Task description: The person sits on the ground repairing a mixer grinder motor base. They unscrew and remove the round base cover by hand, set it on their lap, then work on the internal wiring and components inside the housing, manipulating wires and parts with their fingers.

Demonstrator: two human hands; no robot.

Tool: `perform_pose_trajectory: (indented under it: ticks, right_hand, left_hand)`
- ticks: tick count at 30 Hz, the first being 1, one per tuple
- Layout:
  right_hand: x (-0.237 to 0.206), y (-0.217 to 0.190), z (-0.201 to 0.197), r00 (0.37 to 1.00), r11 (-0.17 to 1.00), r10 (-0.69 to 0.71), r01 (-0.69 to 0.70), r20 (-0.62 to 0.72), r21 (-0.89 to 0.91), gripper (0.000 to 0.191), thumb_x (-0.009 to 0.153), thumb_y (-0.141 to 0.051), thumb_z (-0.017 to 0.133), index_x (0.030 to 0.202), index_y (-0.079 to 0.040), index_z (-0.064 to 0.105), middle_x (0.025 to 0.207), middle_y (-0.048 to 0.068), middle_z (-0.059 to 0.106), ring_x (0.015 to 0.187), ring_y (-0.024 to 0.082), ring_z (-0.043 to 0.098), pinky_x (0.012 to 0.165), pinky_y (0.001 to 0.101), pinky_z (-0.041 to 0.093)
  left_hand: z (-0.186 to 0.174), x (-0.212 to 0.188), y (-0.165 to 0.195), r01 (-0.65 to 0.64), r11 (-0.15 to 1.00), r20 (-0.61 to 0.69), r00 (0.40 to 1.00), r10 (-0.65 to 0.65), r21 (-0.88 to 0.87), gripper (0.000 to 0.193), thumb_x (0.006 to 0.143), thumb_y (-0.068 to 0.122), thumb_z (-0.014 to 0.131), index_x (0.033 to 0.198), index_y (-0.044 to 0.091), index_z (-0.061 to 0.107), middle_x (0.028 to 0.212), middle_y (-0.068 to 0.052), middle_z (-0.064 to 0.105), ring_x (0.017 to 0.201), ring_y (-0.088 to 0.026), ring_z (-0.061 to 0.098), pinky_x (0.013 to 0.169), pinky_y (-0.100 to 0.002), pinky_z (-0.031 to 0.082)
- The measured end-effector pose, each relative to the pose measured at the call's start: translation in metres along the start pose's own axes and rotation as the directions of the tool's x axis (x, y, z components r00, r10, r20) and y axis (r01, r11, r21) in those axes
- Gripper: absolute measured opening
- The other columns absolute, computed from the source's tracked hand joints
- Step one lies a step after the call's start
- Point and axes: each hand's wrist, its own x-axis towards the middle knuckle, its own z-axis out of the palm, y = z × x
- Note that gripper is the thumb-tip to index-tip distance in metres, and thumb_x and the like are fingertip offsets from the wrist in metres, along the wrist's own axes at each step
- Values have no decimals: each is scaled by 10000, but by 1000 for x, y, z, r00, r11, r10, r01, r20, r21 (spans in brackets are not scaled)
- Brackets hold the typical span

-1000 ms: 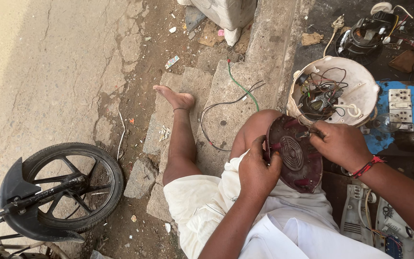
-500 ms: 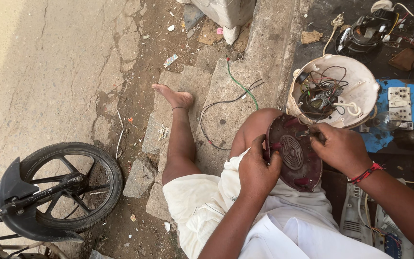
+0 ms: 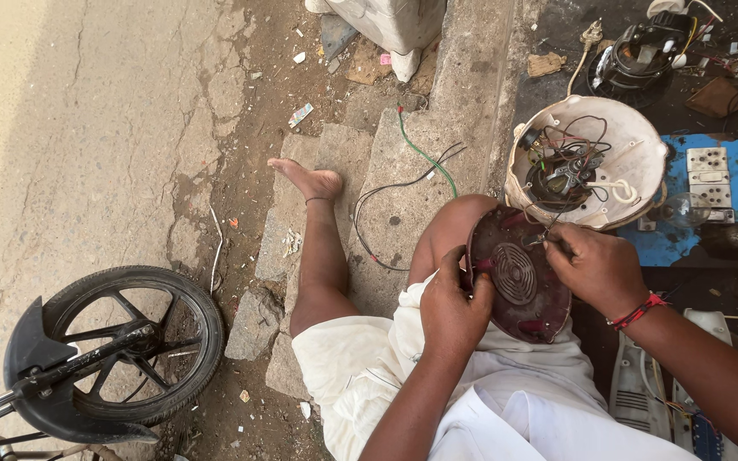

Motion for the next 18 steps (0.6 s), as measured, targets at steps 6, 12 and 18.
perform_pose_trajectory:
  ticks: [6, 12, 18]
  right_hand:
    - [-8, -2, 5, 998, 997, 14, -8, -66, 78, 183, 905, -218, 735, 1049, -104, 727, 894, 121, 736, 788, 326, 721, 647, 413, 551]
    - [-17, 3, 10, 994, 993, 30, -18, -101, 119, 147, 920, -204, 736, 1016, -94, 723, 887, 125, 732, 783, 329, 719, 652, 405, 552]
    - [-22, -1, 12, 990, 975, 110, -90, -88, 205, 174, 917, -196, 738, 1021, -62, 699, 862, 134, 736, 754, 313, 730, 623, 392, 547]
  left_hand:
    - [3, -1, -12, 50, 998, -20, 999, -50, -29, 392, 873, 151, 651, 1237, 7, 644, 809, -179, 721, 708, -297, 712, 687, -400, 562]
    - [5, 0, -29, -61, 997, -95, 994, 55, -56, 378, 898, 127, 633, 1244, -27, 629, 919, -221, 747, 840, -341, 740, 761, -411, 570]
    - [3, 0, -33, 60, 996, -47, 997, -63, -60, 338, 878, 123, 616, 1183, -17, 655, 853, -217, 752, 773, -318, 753, 743, -393, 574]
